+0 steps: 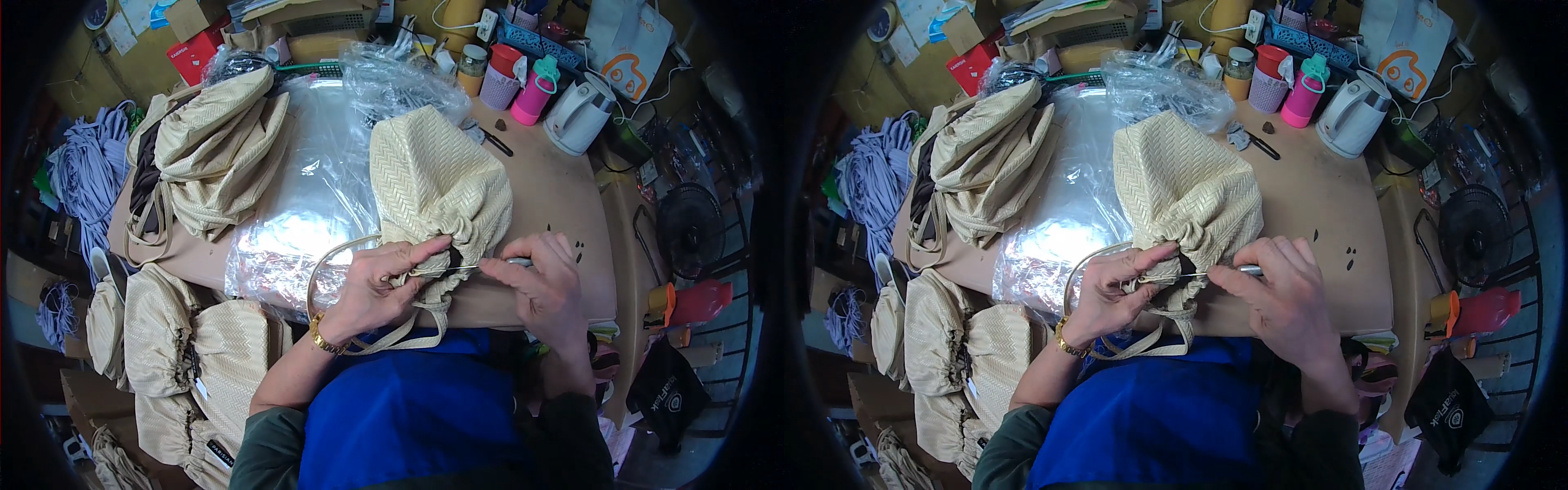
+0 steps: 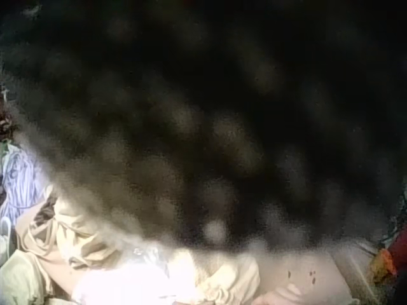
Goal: The person attaches tags to light-colored woven bags, trims excess threads with shears, and inserts brown lining materials into the bags before placing them in plastic packaging.
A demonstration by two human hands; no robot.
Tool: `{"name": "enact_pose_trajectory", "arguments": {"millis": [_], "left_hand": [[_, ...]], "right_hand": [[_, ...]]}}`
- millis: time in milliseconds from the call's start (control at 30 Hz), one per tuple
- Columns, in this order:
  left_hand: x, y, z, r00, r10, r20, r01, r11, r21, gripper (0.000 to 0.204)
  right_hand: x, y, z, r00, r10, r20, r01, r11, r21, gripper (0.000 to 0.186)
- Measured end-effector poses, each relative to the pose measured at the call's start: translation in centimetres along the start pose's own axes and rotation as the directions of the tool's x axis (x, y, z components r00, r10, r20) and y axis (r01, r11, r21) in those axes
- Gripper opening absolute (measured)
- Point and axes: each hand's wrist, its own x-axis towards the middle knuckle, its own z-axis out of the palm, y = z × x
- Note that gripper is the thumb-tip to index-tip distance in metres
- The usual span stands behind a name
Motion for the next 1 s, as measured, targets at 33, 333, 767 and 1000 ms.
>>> {"name": "enact_pose_trajectory", "arguments": {"millis": [33, 333, 767, 1000], "left_hand": [[0.0, 0.0, 0.0, 1.0, 0.005, -0.002, -0.005, 1.0, 0.005, 0.058], [0.3, 0.6, -0.4, 0.999, 0.01, 0.042, -0.01, 1.0, 0.002, 0.057], [0.1, 0.6, -0.8, 0.999, -0.03, 0.026, 0.031, 0.999, -0.038, 0.056], [0.3, 0.9, -1.0, 0.998, -0.036, 0.043, 0.037, 0.999, -0.029, 0.055]], "right_hand": [[0.1, -0.3, 0.0, 1.0, -0.003, -0.003, 0.003, 1.0, -0.005, 0.034], [0.2, 2.3, 1.0, 0.998, -0.007, 0.064, -0.002, 0.99, 0.139, 0.026], [-0.5, 4.0, 3.2, 0.97, 0.148, 0.194, -0.244, 0.59, 0.77, 0.016], [0.0, 2.1, 2.2, 0.983, 0.173, 0.065, -0.183, 0.86, 0.477, 0.027]]}}
